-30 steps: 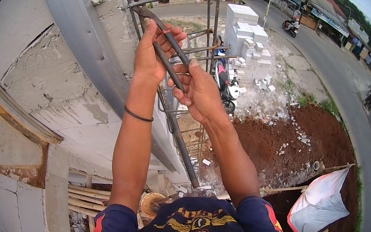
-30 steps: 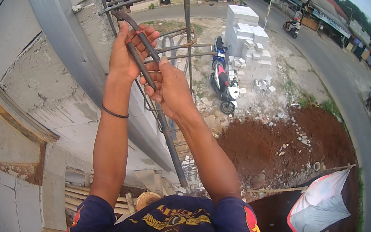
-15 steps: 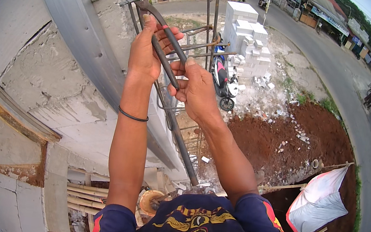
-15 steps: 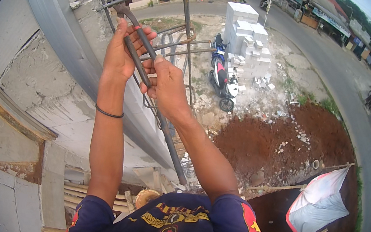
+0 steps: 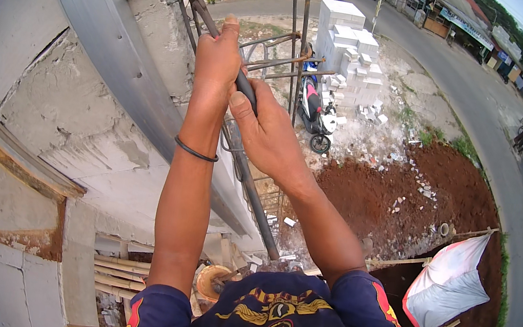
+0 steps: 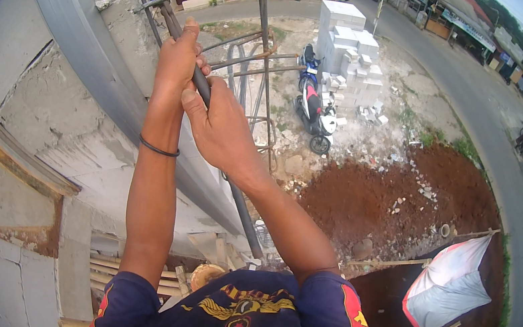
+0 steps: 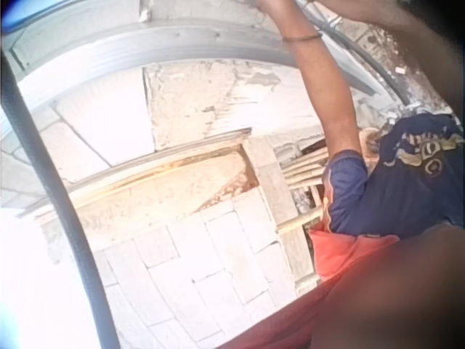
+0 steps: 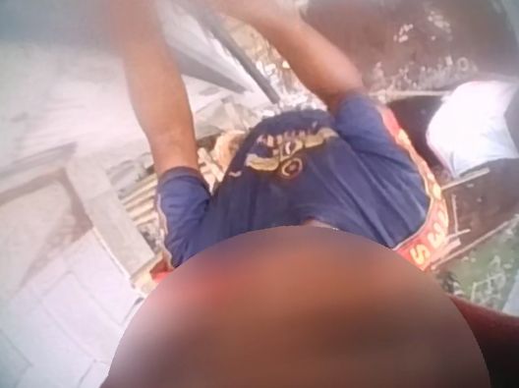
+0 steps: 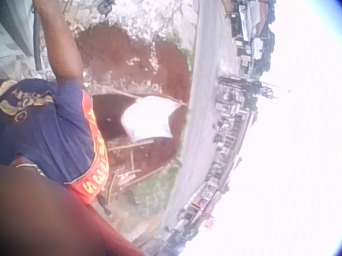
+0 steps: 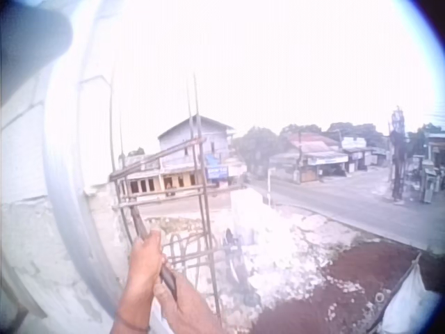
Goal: The person assembles a metal scaffolding frame on a construction site. They lift and position metal bars, then secure them using a hammer and wire ties. The person repeatedly hammers and ties the bars to stabilize the structure.
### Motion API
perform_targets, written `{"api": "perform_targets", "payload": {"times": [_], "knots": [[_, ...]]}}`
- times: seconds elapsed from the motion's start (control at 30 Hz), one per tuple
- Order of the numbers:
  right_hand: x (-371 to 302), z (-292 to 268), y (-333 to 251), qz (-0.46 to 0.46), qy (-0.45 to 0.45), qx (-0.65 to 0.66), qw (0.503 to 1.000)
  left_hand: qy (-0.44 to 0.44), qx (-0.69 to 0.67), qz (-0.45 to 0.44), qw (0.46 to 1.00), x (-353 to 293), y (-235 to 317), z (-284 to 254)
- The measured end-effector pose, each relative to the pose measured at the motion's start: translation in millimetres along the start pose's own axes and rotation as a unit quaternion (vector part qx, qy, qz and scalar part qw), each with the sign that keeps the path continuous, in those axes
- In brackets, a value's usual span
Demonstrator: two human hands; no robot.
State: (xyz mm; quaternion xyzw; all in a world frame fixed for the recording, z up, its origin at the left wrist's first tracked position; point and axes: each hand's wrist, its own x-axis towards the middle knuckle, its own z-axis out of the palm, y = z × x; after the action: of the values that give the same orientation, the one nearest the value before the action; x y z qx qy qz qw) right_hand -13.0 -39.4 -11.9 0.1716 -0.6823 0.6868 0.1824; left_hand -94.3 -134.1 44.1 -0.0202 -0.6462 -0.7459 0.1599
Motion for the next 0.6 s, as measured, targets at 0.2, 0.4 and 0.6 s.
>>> {"api": "perform_targets", "payload": {"times": [0.2,0.4,0.6], "knots": [[9,1,-8,-0.051,-0.018,-0.27,0.961,-0.071,-0.114,0.018,0.991,-3,0,-8],[14,17,-2,-0.14,0.025,-0.317,0.938,-0.115,-0.144,0.037,0.982,6,-6,-13],[14,24,-7,-0.137,0.044,-0.317,0.937,-0.127,-0.209,0.058,0.968,12,-9,-16]]}}
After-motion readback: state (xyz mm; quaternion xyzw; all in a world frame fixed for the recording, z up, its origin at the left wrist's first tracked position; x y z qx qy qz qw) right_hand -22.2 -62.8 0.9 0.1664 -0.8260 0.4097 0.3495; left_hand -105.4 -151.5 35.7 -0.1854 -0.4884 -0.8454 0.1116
